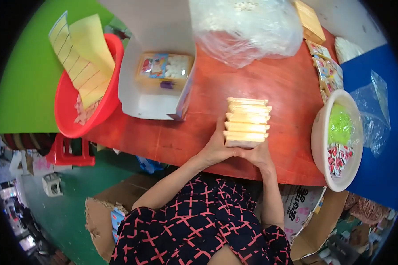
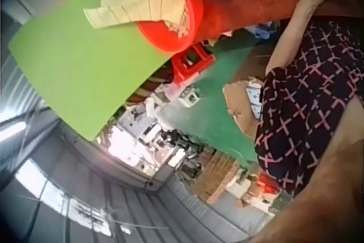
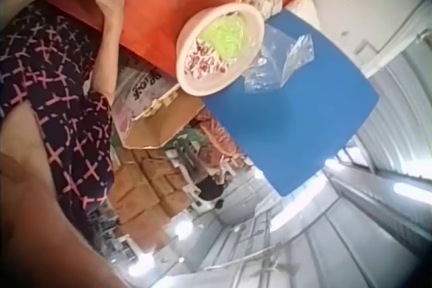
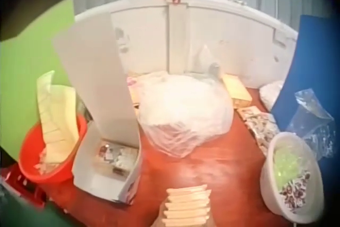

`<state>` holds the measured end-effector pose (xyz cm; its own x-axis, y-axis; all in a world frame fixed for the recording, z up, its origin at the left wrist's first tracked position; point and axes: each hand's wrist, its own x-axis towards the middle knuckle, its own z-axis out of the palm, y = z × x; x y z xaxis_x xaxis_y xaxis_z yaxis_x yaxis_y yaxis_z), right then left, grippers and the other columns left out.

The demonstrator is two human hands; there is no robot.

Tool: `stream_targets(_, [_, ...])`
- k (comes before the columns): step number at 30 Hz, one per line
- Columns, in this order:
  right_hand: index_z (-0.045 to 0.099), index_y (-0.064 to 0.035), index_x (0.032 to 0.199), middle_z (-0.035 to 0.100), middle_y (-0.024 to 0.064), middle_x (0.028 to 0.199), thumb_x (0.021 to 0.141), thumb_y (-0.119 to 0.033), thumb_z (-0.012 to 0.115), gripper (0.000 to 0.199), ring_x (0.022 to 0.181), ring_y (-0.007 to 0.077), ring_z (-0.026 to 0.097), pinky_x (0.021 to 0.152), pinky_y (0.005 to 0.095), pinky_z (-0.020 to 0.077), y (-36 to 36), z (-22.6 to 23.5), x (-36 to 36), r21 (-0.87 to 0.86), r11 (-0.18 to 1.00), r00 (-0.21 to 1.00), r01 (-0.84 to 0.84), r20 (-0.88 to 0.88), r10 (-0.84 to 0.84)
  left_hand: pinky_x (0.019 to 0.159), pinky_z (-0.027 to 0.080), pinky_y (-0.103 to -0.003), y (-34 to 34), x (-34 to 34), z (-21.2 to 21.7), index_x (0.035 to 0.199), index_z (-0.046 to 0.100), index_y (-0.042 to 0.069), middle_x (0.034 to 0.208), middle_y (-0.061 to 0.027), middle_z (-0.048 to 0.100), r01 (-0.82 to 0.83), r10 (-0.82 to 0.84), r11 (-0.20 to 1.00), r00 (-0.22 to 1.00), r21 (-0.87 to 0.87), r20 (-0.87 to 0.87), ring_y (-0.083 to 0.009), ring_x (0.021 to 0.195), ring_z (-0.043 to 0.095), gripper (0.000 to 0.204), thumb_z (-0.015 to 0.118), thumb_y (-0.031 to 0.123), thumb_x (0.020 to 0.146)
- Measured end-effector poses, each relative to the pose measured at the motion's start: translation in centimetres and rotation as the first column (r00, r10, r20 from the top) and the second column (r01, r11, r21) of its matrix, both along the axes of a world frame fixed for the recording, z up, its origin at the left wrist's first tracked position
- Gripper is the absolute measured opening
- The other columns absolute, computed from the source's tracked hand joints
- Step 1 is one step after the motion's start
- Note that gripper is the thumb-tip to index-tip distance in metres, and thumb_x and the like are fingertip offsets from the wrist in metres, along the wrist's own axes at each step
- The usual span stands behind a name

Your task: Packaging small individual packets into colorful cardboard display boxes and placing them into a larger shipping carton.

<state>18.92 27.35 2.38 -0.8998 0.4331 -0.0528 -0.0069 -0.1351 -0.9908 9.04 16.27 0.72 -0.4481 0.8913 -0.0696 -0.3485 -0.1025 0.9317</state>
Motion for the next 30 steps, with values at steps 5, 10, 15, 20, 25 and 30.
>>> stream_targets(5, [0.046,0.0012,0.117,0.056,0.0075,0.108,0.054,-0.005,0.082,0.073,0.096,0.0156,0.055,0.084,0.0309,0.0478,-0.3,1.7,-1.1,-0.068,0.998,1.0,-0.003,-0.022,0.002,0.106,0.022,-0.036,-0.1,-0.4,0.7,0.139,-0.002,0.003,0.141,-0.0116,0.018,-0.095,0.11,0.985,0.989,0.147,-0.098,-0.0217,0.131,0.02,0.12,0.08,0.039,0.06])
stream_targets(10, [0.048,0.0021,0.114,0.058,0.0098,0.105,0.054,-0.001,0.078,0.067,0.093,0.0186,0.058,0.08,0.0323,0.0503,0.2,3.1,-1.2,-0.084,0.995,0.998,0.056,0.038,-0.053,0.104,0.026,-0.039,-2.9,-0.7,4.7,0.136,0.021,0.001,0.139,-0.0209,0.025,-0.22,0.224,0.972,0.738,0.087,-0.637,-0.0318,0.129,0.027,0.09,0.076,0.022,0.068])
stream_targets(15, [0.042,0.0023,0.118,0.057,0.0108,0.105,0.053,-0.004,0.079,0.075,0.094,0.0205,0.058,0.079,0.0352,0.0519,2.5,1.8,-0.2,-0.094,0.99,0.994,0.101,0.039,-0.098,0.08,0.046,-0.036,-8.6,-4.1,7.6,0.103,0.053,0.001,0.104,-0.016,0.058,-0.316,0.465,0.864,0.204,0.392,-0.861,-0.0308,0.093,0.057,0.036,0.069,0.006,0.071])
stream_targets(20, [0.038,-0.0014,0.125,0.056,0.0105,0.111,0.046,-0.008,0.078,0.089,0.099,0.0251,0.057,0.084,0.0406,0.0496,4.7,1.1,-0.2,-0.33,0.94,0.991,0.09,-0.062,-0.117,0.085,0.04,-0.039,-8.7,-6.9,9.9,0.101,0.056,0.003,0.099,-0.0117,0.059,-0.619,0.201,0.769,-0.002,0.159,-0.98,-0.0308,0.092,0.054,0.044,0.075,0.015,0.064])
stream_targets(25, [0.039,-0.0018,0.125,0.056,0.0125,0.112,0.048,-0.008,0.075,0.085,0.1,0.0264,0.057,0.084,0.0426,0.0493,5.8,2.0,0.2,-0.429,0.897,0.986,0.105,-0.07,-0.148,0.08,0.042,-0.036,-7.0,-7.1,5.5,0.098,0.057,0.002,0.09,-0.013,0.061,-0.526,0.221,0.818,0.66,-0.233,-0.718,-0.0272,0.084,0.057,0.034,0.071,0.007,0.067])
stream_targets(30, [0.04,-0.0012,0.125,0.055,0.0156,0.113,0.051,-0.006,0.073,0.081,0.097,0.0312,0.057,0.076,0.0479,0.0519,7.3,2.3,2.4,-0.427,0.898,0.982,0.104,-0.1,-0.161,0.084,0.042,-0.039,-4.9,-5.4,5.5,0.09,0.059,0.005,0.074,-0.0081,0.062,-0.433,0.242,0.899,0.372,0.064,-0.896,-0.0256,0.068,0.059,0.021,0.064,0.0,0.071])
